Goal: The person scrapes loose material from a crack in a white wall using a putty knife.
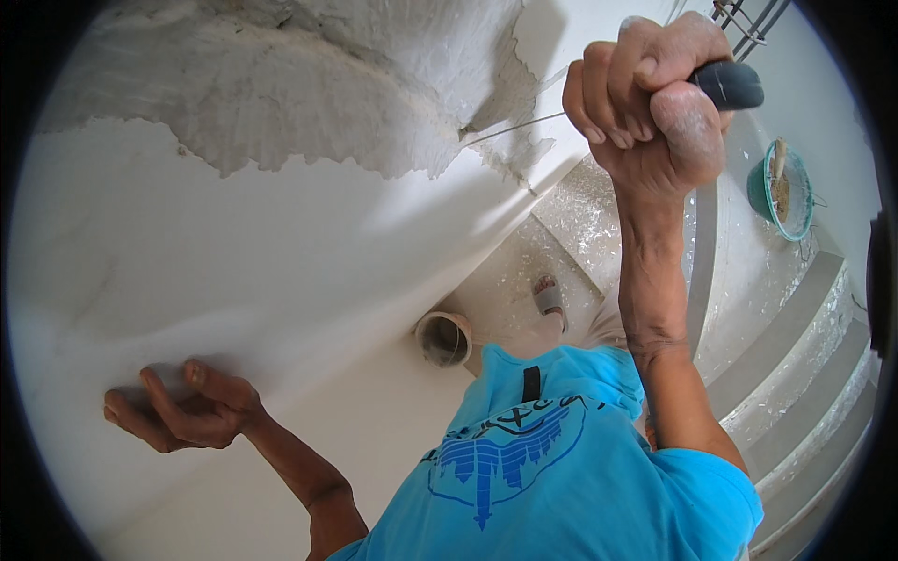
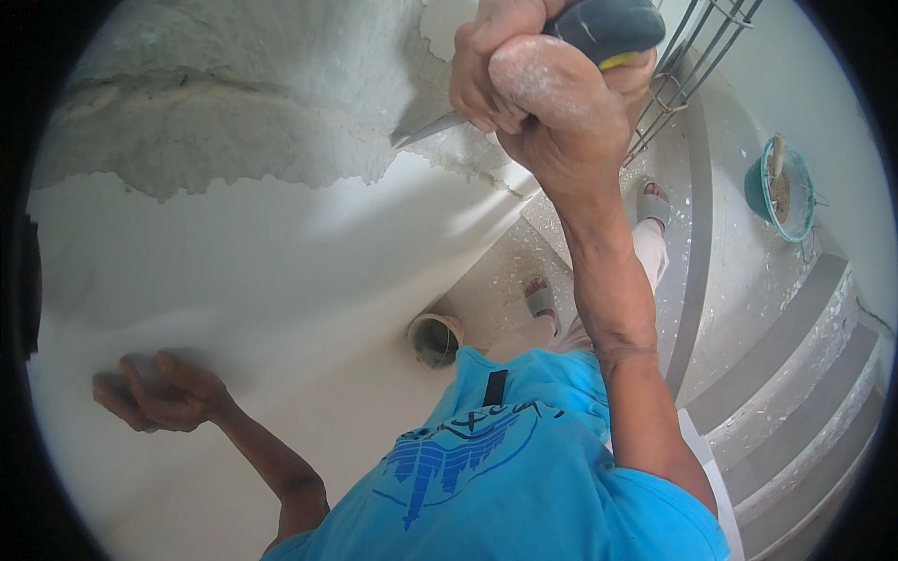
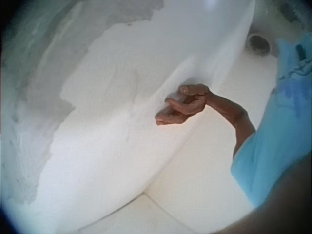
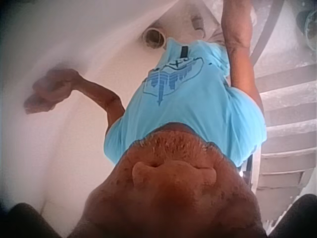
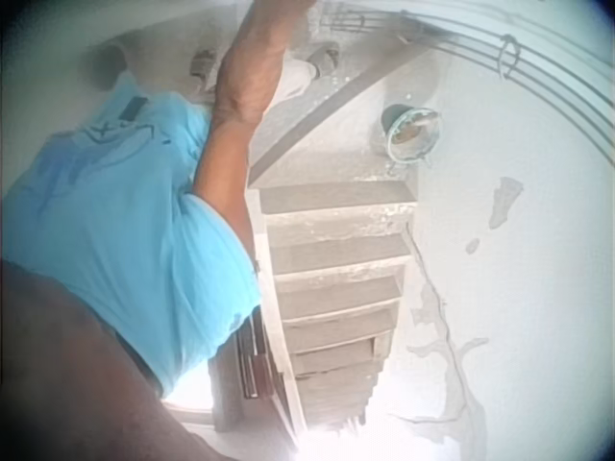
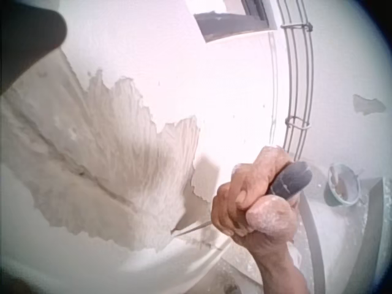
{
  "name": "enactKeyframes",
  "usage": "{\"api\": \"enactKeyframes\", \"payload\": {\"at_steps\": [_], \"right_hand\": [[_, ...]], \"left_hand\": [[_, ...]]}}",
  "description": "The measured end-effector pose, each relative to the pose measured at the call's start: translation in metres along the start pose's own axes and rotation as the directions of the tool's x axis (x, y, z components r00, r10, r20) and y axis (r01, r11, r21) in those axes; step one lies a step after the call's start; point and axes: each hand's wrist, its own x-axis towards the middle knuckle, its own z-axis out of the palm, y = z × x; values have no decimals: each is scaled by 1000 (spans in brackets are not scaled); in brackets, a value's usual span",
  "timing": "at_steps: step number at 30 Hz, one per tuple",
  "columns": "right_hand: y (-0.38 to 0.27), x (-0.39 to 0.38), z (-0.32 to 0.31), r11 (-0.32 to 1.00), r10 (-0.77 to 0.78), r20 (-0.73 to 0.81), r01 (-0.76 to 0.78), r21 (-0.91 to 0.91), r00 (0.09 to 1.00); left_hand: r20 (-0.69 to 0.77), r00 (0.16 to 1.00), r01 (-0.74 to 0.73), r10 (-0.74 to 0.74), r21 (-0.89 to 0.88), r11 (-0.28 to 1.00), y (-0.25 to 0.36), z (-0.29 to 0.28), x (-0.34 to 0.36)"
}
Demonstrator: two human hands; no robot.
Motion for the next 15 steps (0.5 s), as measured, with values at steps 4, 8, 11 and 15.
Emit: {"api": "enactKeyframes", "payload": {"at_steps": [4,8,11,15], "right_hand": [[33,8,-8,916,-265,-3,253,312,964],[57,9,-15,813,-310,-33,283,508,950],[4,-5,9,990,49,-272,-11,138,961],[13,-6,11,1000,-20,-74,18,-22,997]], "left_hand": [[6,1000,-11,10,36,999,-1,0,-2],[-1,1000,-10,10,19,1000,2,1,0],[-4,1000,-25,25,31,999,-1,-3,-3],[-5,1000,-27,27,15,1000,-1,-2,-2]]}}
